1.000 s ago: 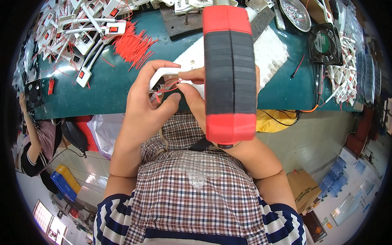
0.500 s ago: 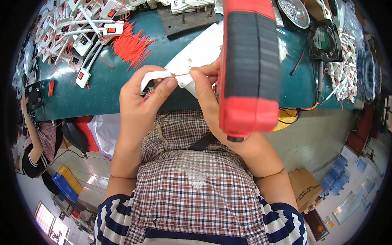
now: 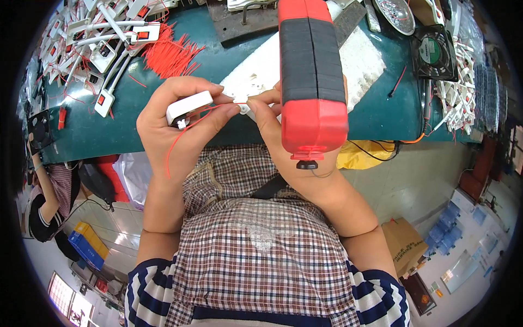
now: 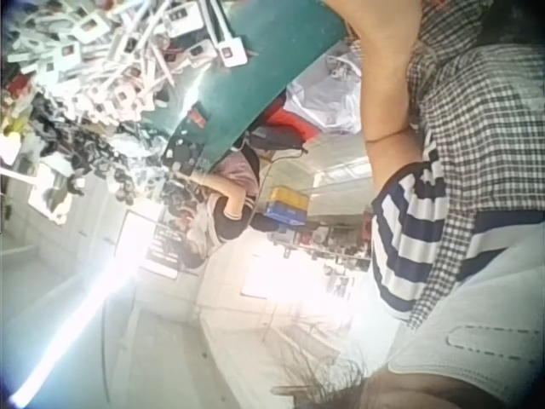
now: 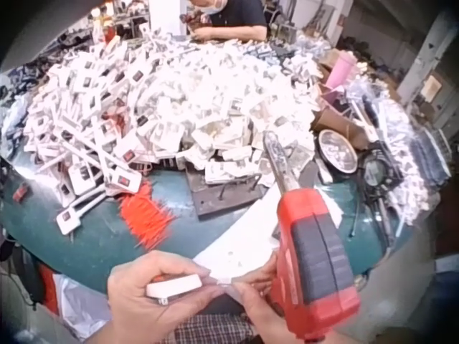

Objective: The person solders wires onto small electrical components, including switches and circuit components, at an assembly workstation. This is done using a soldering iron.

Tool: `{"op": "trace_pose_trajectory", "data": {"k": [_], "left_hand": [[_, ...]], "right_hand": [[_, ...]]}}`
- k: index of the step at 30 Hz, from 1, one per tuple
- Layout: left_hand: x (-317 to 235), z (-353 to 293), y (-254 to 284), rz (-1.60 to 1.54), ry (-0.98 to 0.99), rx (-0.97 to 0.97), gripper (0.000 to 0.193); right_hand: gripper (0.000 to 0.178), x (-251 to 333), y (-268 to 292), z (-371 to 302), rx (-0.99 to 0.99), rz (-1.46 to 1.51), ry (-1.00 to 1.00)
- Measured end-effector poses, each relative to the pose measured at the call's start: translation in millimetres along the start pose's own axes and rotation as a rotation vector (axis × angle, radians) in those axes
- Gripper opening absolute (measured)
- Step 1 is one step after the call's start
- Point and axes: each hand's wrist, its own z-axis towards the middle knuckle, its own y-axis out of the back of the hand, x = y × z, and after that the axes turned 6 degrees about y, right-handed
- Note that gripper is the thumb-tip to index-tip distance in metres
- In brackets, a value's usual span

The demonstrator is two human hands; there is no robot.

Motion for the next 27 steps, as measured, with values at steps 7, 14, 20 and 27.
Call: {"op": "trace_pose_trajectory", "data": {"k": [7, 14, 20, 27], "left_hand": [[3, 6, -4, 0.229, 0.085, -0.064, 0.027], [19, 11, -7, 0.314, -0.024, -0.053, 0.025], [20, 12, -8, 0.326, -0.045, -0.044, 0.024], [19, 12, -9, 0.344, -0.054, -0.05, 0.023]], "right_hand": [[0.03, 0, 12, -7, -0.001, -0.18, 0.05], [0.04, 37, 63, -50, 0.071, -0.278, -0.167], [0.033, 62, 92, -77, 0.384, -0.52, -0.204], [0.025, 58, 80, -81, 0.367, -0.615, -0.113]]}}
